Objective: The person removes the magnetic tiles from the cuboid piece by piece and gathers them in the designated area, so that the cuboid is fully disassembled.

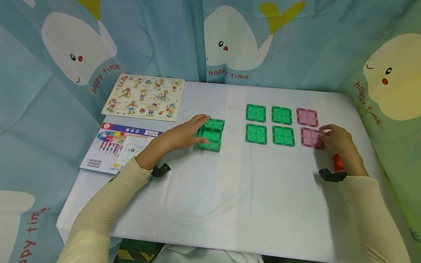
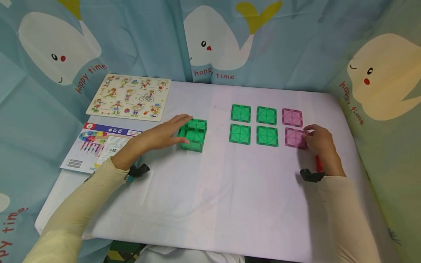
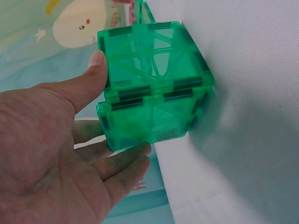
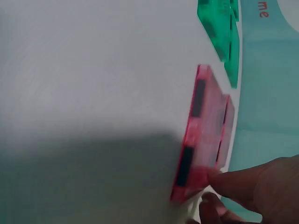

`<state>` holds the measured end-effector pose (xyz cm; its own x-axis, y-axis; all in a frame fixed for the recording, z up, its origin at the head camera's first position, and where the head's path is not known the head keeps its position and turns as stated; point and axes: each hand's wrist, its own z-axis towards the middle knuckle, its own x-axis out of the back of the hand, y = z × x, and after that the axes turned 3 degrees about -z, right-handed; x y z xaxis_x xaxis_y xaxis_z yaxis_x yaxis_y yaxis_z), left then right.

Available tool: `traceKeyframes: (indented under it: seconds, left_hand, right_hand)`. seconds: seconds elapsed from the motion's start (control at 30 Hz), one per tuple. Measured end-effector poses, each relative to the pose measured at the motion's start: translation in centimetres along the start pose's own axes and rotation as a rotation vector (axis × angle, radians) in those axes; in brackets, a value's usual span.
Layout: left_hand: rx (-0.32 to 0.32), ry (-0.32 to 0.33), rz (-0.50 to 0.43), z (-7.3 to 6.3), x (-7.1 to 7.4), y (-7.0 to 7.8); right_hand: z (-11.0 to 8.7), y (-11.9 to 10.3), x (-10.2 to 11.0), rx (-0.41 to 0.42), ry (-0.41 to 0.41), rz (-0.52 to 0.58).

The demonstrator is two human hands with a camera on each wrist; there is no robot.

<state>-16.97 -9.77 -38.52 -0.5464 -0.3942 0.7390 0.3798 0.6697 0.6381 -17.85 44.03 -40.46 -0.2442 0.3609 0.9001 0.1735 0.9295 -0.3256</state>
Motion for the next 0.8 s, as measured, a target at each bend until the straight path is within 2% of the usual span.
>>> traceKeyframes:
  seconds: [0.13, 0.27, 0.33, 0.43, 0.57, 0.67, 0.8]
  left_hand:
    - [0.0, 0.001, 0.002, 0.0, 0.0, -0.1]
    - [0.008, 0.004, 0.002, -0.1, 0.0, 0.0]
    - [0.011, 0.005, 0.0, -0.2, 0.0, 0.1]
    - [0.015, 0.004, 0.005, -0.3, 0.1, 0.1]
    - [0.018, 0.002, 0.01, -0.3, 0.1, 0.1]
    - [0.02, 0.001, 0.003, -0.2, 0.1, 0.1]
    - [0.021, 0.001, 0.003, -0.1, 0.1, 0.1]
  right_hand:
    - [-0.3, -1.8, -0.8, 0.025, 0.131, 0.015]
    - [-1.1, -6.1, -2.1, 0.118, 0.229, 0.051]
    - [-1.8, -8.8, -2.8, 0.215, 0.244, 0.064]
    - [-2.9, -12.9, -4.3, 0.413, 0.245, 0.083]
    - [-4.4, -17.8, -6.7, 0.649, 0.194, 0.075]
    - [-5.5, -20.6, -8.7, 0.811, 0.163, 0.035]
    - [-6.3, -23.2, -10.9, 1.016, 0.188, -0.032]
